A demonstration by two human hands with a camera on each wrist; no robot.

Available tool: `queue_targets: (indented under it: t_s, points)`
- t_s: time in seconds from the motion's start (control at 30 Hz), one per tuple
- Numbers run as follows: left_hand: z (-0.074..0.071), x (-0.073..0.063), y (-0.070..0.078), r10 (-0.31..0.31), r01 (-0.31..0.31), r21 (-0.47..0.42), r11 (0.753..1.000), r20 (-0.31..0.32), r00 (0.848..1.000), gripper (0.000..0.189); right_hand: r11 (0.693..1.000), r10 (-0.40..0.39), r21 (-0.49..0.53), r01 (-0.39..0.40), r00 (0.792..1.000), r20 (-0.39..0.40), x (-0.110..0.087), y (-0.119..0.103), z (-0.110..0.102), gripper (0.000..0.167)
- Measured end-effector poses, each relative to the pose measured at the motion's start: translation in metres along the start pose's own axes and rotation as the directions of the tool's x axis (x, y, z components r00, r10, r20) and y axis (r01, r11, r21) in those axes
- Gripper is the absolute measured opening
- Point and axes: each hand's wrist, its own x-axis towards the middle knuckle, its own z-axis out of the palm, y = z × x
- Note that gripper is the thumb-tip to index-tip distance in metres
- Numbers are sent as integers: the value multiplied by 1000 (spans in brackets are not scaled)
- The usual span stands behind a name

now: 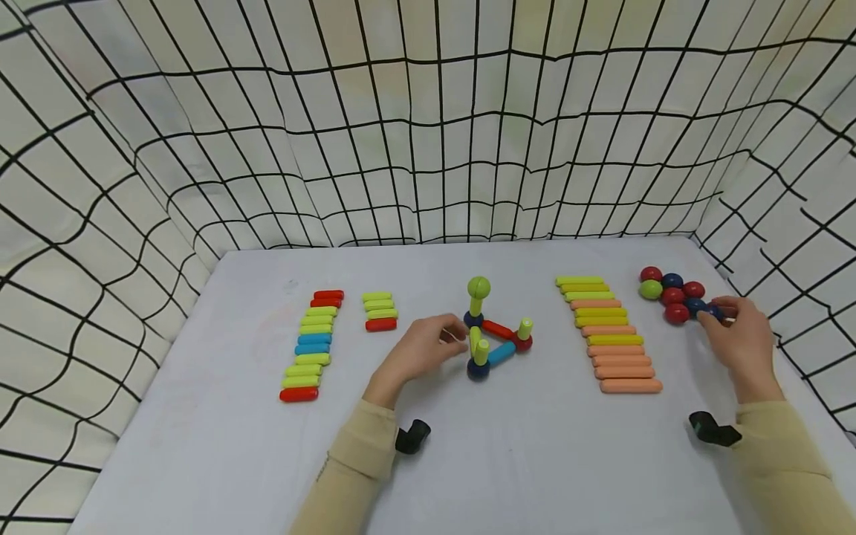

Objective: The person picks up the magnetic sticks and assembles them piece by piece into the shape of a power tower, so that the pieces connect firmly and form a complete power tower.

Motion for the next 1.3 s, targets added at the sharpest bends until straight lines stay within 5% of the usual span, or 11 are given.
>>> queue_targets:
  t_s: [0.1,0.17,0.3,0.47,0.57,0.67,1.3]
  points:
    - [-4,11,0,-26,21,-38,999,-135,990,24,996,-84,34,85,996,-37,-14,-28,6,57]
    - [-6,19,-1,-43,33,-62,998,-172,984,30,985,-154,79,154,988,-10,-25,-48,12,60]
    - [-7,36,-6,-90,83,-88,993,-85,992,42,948,-290,181,263,946,143,-48,-85,26,64]
    - [-7,50,-11,-93,95,-38,995,58,994,46,897,-414,309,316,847,335,-67,-118,50,57]
    - [-7,54,-13,-72,71,17,997,69,995,38,863,-476,376,337,790,385,-73,-130,67,51]
    - [-6,54,-16,-71,69,43,997,63,995,32,840,-515,410,355,760,396,-76,-136,79,45]
    - [8,20,-11,-116,127,95,987,-109,987,23,863,-472,394,317,783,404,-63,-156,99,46]
